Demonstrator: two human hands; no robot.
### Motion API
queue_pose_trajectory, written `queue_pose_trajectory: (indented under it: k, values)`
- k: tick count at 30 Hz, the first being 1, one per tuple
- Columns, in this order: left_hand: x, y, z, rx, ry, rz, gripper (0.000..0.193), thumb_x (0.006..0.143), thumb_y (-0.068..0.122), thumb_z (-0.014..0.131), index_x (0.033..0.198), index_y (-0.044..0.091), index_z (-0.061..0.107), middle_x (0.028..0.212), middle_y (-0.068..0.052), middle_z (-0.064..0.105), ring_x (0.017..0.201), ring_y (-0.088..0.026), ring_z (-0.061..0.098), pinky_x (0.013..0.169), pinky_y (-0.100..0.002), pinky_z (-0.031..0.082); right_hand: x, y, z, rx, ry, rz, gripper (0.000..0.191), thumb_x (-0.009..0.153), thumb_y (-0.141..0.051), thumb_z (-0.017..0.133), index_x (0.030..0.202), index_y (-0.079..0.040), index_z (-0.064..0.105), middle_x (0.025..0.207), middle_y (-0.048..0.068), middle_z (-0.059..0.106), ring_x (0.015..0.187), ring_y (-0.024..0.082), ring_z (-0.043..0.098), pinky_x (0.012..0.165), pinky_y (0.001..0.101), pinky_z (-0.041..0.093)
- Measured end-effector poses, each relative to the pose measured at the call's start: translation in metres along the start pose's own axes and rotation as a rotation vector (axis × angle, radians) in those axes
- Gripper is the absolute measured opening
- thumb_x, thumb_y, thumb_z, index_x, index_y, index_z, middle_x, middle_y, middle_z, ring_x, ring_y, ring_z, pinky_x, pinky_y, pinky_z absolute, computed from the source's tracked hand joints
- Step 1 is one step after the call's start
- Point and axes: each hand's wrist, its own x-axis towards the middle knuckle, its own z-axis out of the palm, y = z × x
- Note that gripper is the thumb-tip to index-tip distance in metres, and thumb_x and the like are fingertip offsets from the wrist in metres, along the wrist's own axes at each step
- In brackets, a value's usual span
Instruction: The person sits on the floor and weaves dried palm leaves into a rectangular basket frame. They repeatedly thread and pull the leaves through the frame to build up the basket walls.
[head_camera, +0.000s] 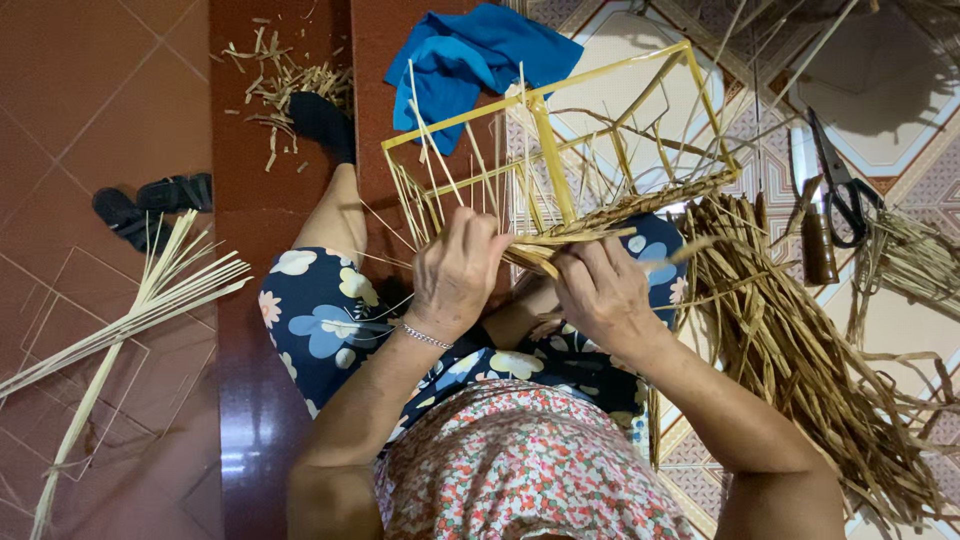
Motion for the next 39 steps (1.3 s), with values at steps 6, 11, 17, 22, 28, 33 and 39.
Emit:
queue_pose_trajectory:
  k: [6,11,17,22,28,33,39]
  values:
    - [0.0,-0.007,0.012,0.05,-0.061,0.034,0.021,0.104,0.01,0.072,0.118,-0.001,0.061,0.076,-0.011,0.065,0.061,-0.021,0.069,0.047,-0.032,0.054,-0.016,-0.014,-0.01,0.077,-0.083,-0.053,0.022,0.079,-0.001,0.076,0.092,-0.001,0.059,0.095,0.014,0.061,0.078,0.029,0.058,0.065,0.0404,0.05]
    - [0.006,-0.004,0.013,-0.195,-0.111,0.01,0.027,0.096,0.003,0.066,0.123,-0.001,0.067,0.092,-0.017,0.073,0.07,-0.026,0.073,0.06,-0.032,0.059,-0.025,-0.021,-0.014,0.268,-0.336,0.217,0.023,0.09,-0.003,0.075,0.105,0.007,0.062,0.082,0.015,0.065,0.063,0.028,0.065,0.05,0.0405,0.05]
    - [0.011,0.007,-0.015,-0.435,-0.275,-0.112,0.032,0.093,-0.004,0.059,0.125,-0.003,0.066,0.116,-0.017,0.068,0.082,-0.027,0.072,0.067,-0.035,0.059,-0.011,0.001,-0.032,0.363,-0.057,0.171,0.036,0.087,0.004,0.073,0.123,0.004,0.067,0.086,0.014,0.067,0.067,0.024,0.065,0.055,0.035,0.054]
    - [0.011,0.01,-0.022,-0.392,-0.26,0.101,0.043,0.084,-0.007,0.063,0.127,-0.003,0.068,0.127,-0.015,0.063,0.11,-0.033,0.066,0.094,-0.041,0.056,0.014,-0.008,-0.042,0.053,0.071,-0.144,0.04,0.079,0.001,0.071,0.118,0.007,0.067,0.095,0.015,0.068,0.076,0.025,0.062,0.064,0.0363,0.052]
    - [0.009,0.008,-0.007,-0.291,-0.281,0.091,0.026,0.08,0.001,0.072,0.104,-0.003,0.063,0.111,-0.014,0.059,0.107,-0.033,0.062,0.091,-0.042,0.054,0.041,-0.01,-0.055,-0.166,-0.106,-0.065,0.02,0.09,-0.016,0.075,0.097,0.002,0.07,0.08,0.01,0.063,0.07,0.022,0.058,0.056,0.0357,0.044]
    - [0.007,0.01,0.007,-0.216,-0.178,0.12,0.022,0.081,0.003,0.072,0.098,-0.001,0.059,0.102,-0.015,0.051,0.098,-0.033,0.059,0.083,-0.044,0.053,0.053,0.012,-0.056,-0.099,-0.652,0.257,0.031,0.098,-0.031,0.066,0.079,-0.006,0.071,0.057,0.008,0.064,0.038,0.02,0.055,0.04,0.0401,0.042]
    - [0.002,0.007,0.008,-0.136,-0.025,0.277,0.042,0.084,-0.002,0.063,0.126,-0.007,0.061,0.111,-0.017,0.05,0.097,-0.032,0.061,0.086,-0.042,0.059,0.052,0.05,-0.044,0.215,-0.492,0.237,0.021,0.09,-0.029,0.072,0.084,-0.01,0.077,0.06,0.008,0.068,0.046,0.022,0.063,0.046,0.041,0.049]
